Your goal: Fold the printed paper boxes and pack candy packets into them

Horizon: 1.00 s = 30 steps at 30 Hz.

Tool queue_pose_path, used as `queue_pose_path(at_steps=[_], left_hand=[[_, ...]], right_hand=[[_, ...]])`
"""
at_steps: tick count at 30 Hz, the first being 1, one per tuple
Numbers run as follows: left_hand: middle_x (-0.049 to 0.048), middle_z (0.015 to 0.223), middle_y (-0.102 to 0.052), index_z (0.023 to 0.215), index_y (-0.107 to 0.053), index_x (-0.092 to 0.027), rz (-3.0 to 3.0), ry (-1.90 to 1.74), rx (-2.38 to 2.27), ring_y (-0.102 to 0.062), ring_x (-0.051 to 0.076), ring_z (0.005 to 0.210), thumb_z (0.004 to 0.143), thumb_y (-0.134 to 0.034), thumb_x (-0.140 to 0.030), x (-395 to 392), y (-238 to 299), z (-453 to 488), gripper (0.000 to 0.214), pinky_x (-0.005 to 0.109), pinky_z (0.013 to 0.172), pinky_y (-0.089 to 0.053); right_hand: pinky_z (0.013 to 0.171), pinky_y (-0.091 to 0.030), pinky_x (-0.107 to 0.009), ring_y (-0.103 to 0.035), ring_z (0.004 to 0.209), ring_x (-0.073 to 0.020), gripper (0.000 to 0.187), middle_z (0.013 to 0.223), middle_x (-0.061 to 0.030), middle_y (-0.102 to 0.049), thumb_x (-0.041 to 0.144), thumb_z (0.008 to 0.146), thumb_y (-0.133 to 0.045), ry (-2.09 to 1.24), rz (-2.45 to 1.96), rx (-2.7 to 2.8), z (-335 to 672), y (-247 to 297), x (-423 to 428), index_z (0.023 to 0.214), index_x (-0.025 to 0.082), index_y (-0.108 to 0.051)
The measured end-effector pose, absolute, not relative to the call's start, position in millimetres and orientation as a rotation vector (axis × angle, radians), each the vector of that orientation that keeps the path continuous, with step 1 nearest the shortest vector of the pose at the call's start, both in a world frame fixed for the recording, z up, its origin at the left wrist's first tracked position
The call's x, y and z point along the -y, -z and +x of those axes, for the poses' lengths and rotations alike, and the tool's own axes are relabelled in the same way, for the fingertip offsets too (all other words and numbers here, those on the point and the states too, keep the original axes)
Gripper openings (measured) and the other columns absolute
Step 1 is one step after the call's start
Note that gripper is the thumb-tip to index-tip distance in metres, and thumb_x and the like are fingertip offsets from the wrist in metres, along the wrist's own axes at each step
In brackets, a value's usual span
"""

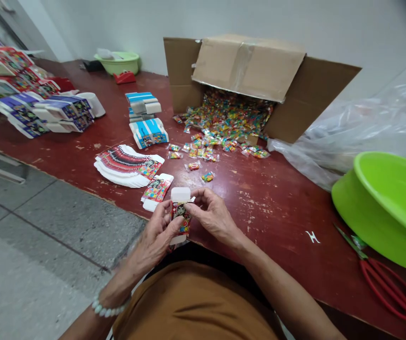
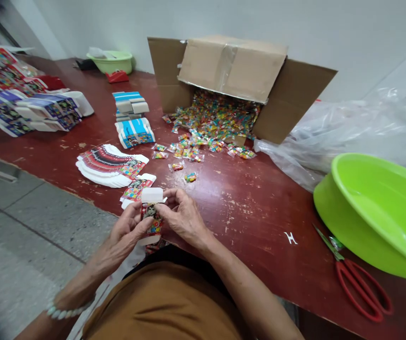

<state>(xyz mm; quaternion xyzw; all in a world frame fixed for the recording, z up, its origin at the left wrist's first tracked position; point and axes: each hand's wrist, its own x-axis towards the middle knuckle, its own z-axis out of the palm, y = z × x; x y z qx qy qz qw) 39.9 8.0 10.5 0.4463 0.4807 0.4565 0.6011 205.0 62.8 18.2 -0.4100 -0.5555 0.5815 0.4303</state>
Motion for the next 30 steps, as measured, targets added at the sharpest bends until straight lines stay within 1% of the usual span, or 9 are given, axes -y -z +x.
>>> queue_pose_path(at_steps=[4, 6, 10, 14, 16, 18, 24, 28, 30], left_hand=[[0.0131, 0.131, -0.072, 0.144, -0.033, -0.024, 1.028, -1.147, -1.159, -0.073, 0.025, 0.105, 0.090, -0.070, -0.048, 1, -17, 45, 0.069, 0.036, 0.087, -0.059], [0.0125, 0.129, -0.073, 0.148, -0.030, -0.026, 1.021, -1.193, -1.174, -0.075, 0.024, 0.100, 0.093, -0.066, -0.049, 4, -21, 48, 0.070, 0.037, 0.085, -0.060], [0.0113, 0.125, -0.073, 0.148, -0.034, -0.027, 1.027, -1.269, -1.197, -0.076, 0.023, 0.094, 0.093, -0.067, -0.048, 6, -24, 51, 0.068, 0.035, 0.083, -0.062], [0.0123, 0.134, -0.069, 0.151, -0.028, -0.030, 1.079, -1.299, -1.183, -0.076, 0.022, 0.093, 0.092, -0.069, -0.045, 7, -18, 49, 0.073, 0.030, 0.075, -0.062], [0.0123, 0.136, -0.068, 0.149, -0.033, -0.029, 1.112, -1.280, -1.194, -0.075, 0.021, 0.094, 0.092, -0.069, -0.045, 7, -15, 47, 0.069, 0.028, 0.074, -0.061], [0.0109, 0.130, -0.071, 0.146, -0.040, -0.028, 1.115, -1.228, -1.197, -0.075, 0.020, 0.091, 0.093, -0.068, -0.047, 9, -15, 45, 0.063, 0.027, 0.074, -0.060], [0.0094, 0.123, -0.074, 0.133, -0.056, -0.025, 1.110, -1.203, -1.202, -0.073, 0.021, 0.098, 0.094, -0.066, -0.049, 10, -21, 41, 0.048, 0.027, 0.081, -0.058], [0.0074, 0.106, -0.077, 0.127, -0.057, -0.021, 1.046, -1.192, -1.230, -0.072, 0.019, 0.084, 0.092, -0.067, -0.050, 3, -21, 39, 0.046, 0.029, 0.076, -0.059], [0.0059, 0.102, -0.076, 0.125, -0.057, -0.021, 1.026, -1.168, -1.224, -0.071, 0.018, 0.079, 0.091, -0.068, -0.051, 0, -20, 38, 0.047, 0.027, 0.072, -0.058]], right_hand=[[0.067, -0.045, -0.027, -0.060, 0.069, -0.0132, 0.046, 0.076, 0.0060, -0.065, 0.030, 0.069, -0.077, -1.486, -1.046, 1.204, 199, -21, -59, 0.106, 0.023, -0.052], [0.066, -0.046, -0.026, -0.060, 0.068, -0.0126, 0.046, 0.075, 0.0070, -0.064, 0.030, 0.066, -0.081, -1.498, -1.024, 1.136, 197, -21, -57, 0.099, 0.023, -0.051], [0.069, -0.050, -0.026, -0.062, 0.070, -0.0116, 0.046, 0.077, 0.0061, -0.065, 0.027, 0.060, -0.087, -1.563, -0.960, 0.978, 195, -22, -55, 0.088, 0.023, -0.052], [0.071, -0.053, -0.027, -0.064, 0.070, -0.0120, 0.041, 0.078, 0.0025, -0.069, 0.029, 0.058, -0.090, -1.603, -0.953, 0.889, 192, -25, -53, 0.085, 0.020, -0.060], [0.069, -0.054, -0.027, -0.065, 0.069, -0.0126, 0.038, 0.078, 0.0008, -0.071, 0.030, 0.058, -0.090, -1.601, -0.960, 0.884, 191, -25, -52, 0.083, 0.019, -0.063], [0.068, -0.054, -0.026, -0.065, 0.069, -0.0130, 0.036, 0.077, -0.0003, -0.072, 0.030, 0.058, -0.090, -1.587, -0.962, 0.887, 190, -24, -52, 0.083, 0.018, -0.066], [0.071, -0.054, -0.029, -0.066, 0.073, -0.0150, 0.021, 0.084, -0.0024, -0.074, 0.035, 0.076, -0.077, -1.514, -0.941, 1.102, 194, -20, -47, 0.089, 0.019, -0.073], [0.079, -0.051, -0.031, -0.065, 0.086, -0.0182, 0.017, 0.091, -0.0045, -0.074, 0.034, 0.086, -0.067, -1.221, -0.957, 1.435, 201, -17, -47, 0.091, 0.020, -0.075], [0.078, -0.050, -0.030, -0.064, 0.086, -0.0180, 0.018, 0.089, -0.0043, -0.073, 0.034, 0.090, -0.063, -1.164, -0.965, 1.535, 205, -16, -48, 0.092, 0.020, -0.074]])
